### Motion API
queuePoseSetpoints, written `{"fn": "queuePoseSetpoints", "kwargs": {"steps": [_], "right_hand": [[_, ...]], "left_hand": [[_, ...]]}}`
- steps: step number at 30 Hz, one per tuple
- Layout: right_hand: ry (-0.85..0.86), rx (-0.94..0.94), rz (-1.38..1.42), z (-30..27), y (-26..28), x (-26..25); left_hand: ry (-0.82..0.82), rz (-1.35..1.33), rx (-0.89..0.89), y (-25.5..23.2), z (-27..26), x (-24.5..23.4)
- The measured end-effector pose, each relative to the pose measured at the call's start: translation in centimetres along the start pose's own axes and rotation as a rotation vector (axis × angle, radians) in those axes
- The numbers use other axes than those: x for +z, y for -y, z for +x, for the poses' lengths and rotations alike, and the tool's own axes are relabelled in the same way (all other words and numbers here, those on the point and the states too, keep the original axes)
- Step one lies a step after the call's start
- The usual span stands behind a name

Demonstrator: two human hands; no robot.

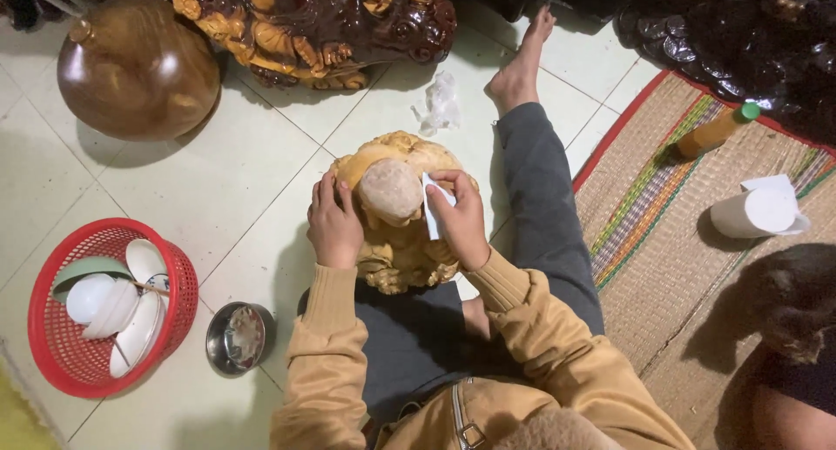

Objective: Hand-sanding a wooden sculpture to achieve a smooth finish.

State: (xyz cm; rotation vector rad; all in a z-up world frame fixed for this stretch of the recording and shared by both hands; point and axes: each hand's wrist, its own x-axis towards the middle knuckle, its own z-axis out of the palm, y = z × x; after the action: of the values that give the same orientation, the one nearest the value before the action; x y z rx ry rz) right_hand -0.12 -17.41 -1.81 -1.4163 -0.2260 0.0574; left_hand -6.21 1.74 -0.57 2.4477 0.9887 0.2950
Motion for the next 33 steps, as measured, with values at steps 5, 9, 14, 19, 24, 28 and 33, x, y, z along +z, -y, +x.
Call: {"fn": "queuePoseSetpoints", "kwargs": {"steps": [5,9,14,19,24,28,33], "right_hand": [[-0.04,0.094,0.103,-0.8,-0.8,0.7],[-0.037,0.215,0.279,1.1,-1.6,0.9],[-0.036,0.296,0.359,1.2,-2.8,0.3],[-0.127,0.257,0.378,1.7,-3.5,1.1],[-0.053,0.3,0.385,0.5,-0.6,0.8],[-0.02,0.333,0.416,1.5,-3.9,0.1],[-0.014,0.321,0.391,2.0,-3.8,0.1]], "left_hand": [[-0.02,0.0,0.015,-0.4,-0.2,-0.2],[-0.029,-0.014,0.023,-0.6,-0.6,-0.7],[-0.018,-0.027,0.008,-1.3,-0.8,-0.8],[-0.008,-0.007,-0.009,-0.6,-0.6,-0.4],[-0.016,0.006,-0.008,-0.8,-0.5,-0.4],[-0.022,-0.003,0.0,-0.6,-0.5,-0.2],[-0.019,0.01,-0.002,-0.7,-0.5,-0.2]]}}
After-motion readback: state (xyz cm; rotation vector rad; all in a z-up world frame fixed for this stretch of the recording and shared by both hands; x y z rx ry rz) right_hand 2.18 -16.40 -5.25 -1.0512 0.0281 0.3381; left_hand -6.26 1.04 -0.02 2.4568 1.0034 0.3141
